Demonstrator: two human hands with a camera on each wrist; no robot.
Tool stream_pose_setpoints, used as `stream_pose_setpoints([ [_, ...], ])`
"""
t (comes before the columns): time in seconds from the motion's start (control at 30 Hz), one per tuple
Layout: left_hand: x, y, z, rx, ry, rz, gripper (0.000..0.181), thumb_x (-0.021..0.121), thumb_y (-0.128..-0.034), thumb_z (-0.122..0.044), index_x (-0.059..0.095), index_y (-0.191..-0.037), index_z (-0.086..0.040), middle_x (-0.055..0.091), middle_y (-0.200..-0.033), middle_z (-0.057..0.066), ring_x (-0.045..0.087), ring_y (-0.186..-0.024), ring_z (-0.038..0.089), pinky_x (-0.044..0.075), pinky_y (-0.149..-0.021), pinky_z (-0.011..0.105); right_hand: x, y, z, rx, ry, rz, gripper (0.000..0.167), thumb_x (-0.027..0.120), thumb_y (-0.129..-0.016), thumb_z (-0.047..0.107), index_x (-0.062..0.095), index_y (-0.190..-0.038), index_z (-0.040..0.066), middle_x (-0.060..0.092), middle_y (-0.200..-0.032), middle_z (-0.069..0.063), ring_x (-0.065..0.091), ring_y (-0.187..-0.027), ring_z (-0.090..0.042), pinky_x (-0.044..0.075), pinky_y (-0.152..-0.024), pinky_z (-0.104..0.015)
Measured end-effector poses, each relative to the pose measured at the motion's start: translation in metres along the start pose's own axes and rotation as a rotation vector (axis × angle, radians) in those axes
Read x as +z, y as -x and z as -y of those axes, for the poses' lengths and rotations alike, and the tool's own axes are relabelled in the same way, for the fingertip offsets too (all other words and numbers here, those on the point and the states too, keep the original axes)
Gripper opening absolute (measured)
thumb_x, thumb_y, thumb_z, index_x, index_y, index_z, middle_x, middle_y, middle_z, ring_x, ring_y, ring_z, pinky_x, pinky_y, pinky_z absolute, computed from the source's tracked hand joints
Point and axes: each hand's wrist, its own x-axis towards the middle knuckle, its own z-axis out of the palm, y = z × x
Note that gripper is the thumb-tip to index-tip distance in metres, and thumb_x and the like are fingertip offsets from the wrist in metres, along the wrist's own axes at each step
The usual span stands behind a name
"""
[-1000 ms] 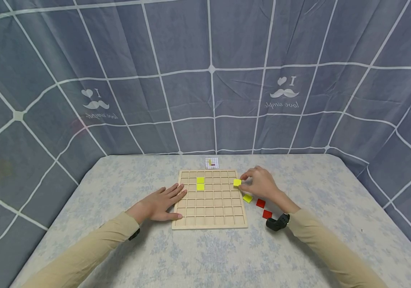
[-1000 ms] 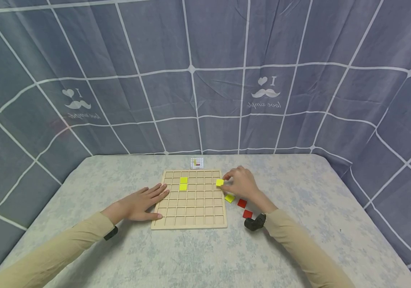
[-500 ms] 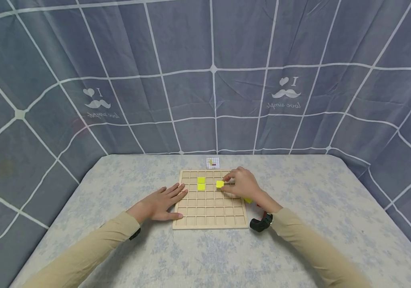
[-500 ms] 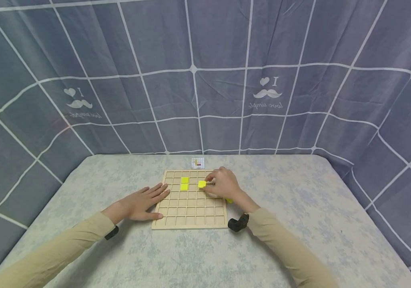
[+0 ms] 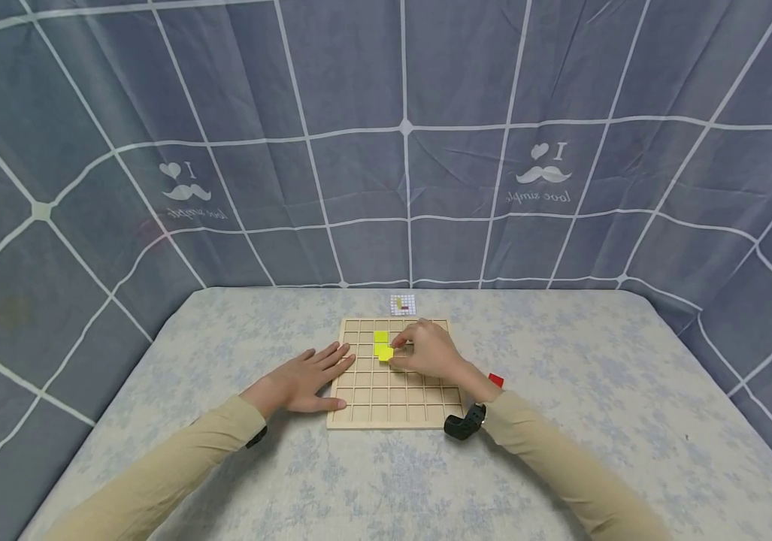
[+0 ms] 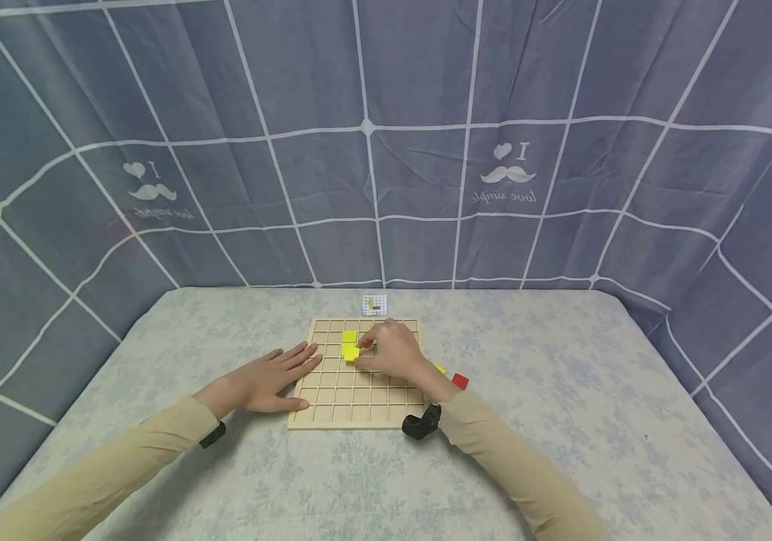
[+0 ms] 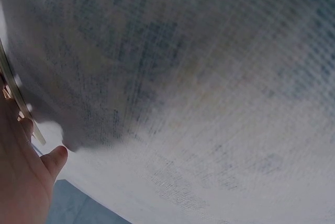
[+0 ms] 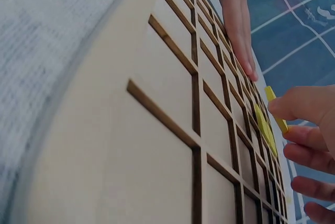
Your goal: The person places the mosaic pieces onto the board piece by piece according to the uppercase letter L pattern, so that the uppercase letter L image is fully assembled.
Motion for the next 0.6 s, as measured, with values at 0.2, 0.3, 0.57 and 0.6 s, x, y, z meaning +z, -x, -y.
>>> stream_pose_setpoints([
  [0.2,0.0007,-0.0005,0.0002,-0.006,-0.003,0.002,0.084,0.039,-0.0926,-0.068,0.013,-0.157,-0.020,0.005,-0.164,0.005,0.006,-0.151,0.026,0.018,-0.119,0.054,0.0048,-0.0004,0.0058,0.004,0.009,0.035,0.022,0.082,-0.073,0.036,0.078,-0.086,0.018,0.073,-0.083,0.008,0.058,-0.077,-0.009,0.047,-0.065,-0.024],
  [0.3,0.0016,-0.0013,0.0010,-0.007,-0.004,0.003,0.085,0.039,-0.0922,-0.068,0.012,-0.157,-0.021,0.005,-0.164,0.005,0.006,-0.151,0.025,0.018,-0.119,0.054,0.0062,0.0005,0.0076,0.028,0.003,0.051,0.022,0.082,-0.072,0.035,0.078,-0.087,0.018,0.073,-0.085,0.007,0.057,-0.077,-0.009,0.047,-0.064,-0.023],
  [0.57,0.0036,-0.0023,0.0030,0.001,-0.009,-0.006,0.085,0.038,-0.0919,-0.069,0.012,-0.157,-0.021,0.005,-0.164,0.005,0.007,-0.151,0.025,0.019,-0.119,0.054,0.0100,0.0004,0.0076,0.061,0.006,0.073,0.023,0.081,-0.073,0.036,0.079,-0.089,0.019,0.074,-0.092,0.007,0.062,-0.084,-0.009,0.052,-0.066,-0.024],
  [0.6,0.0036,-0.0023,0.0029,0.003,-0.009,-0.007,0.085,0.039,-0.0920,-0.069,0.012,-0.157,-0.021,0.005,-0.164,0.005,0.007,-0.151,0.026,0.019,-0.119,0.054,0.0105,0.0004,0.0073,0.059,0.007,0.072,0.023,0.081,-0.073,0.037,0.079,-0.089,0.020,0.074,-0.092,0.007,0.063,-0.085,-0.009,0.052,-0.067,-0.024],
])
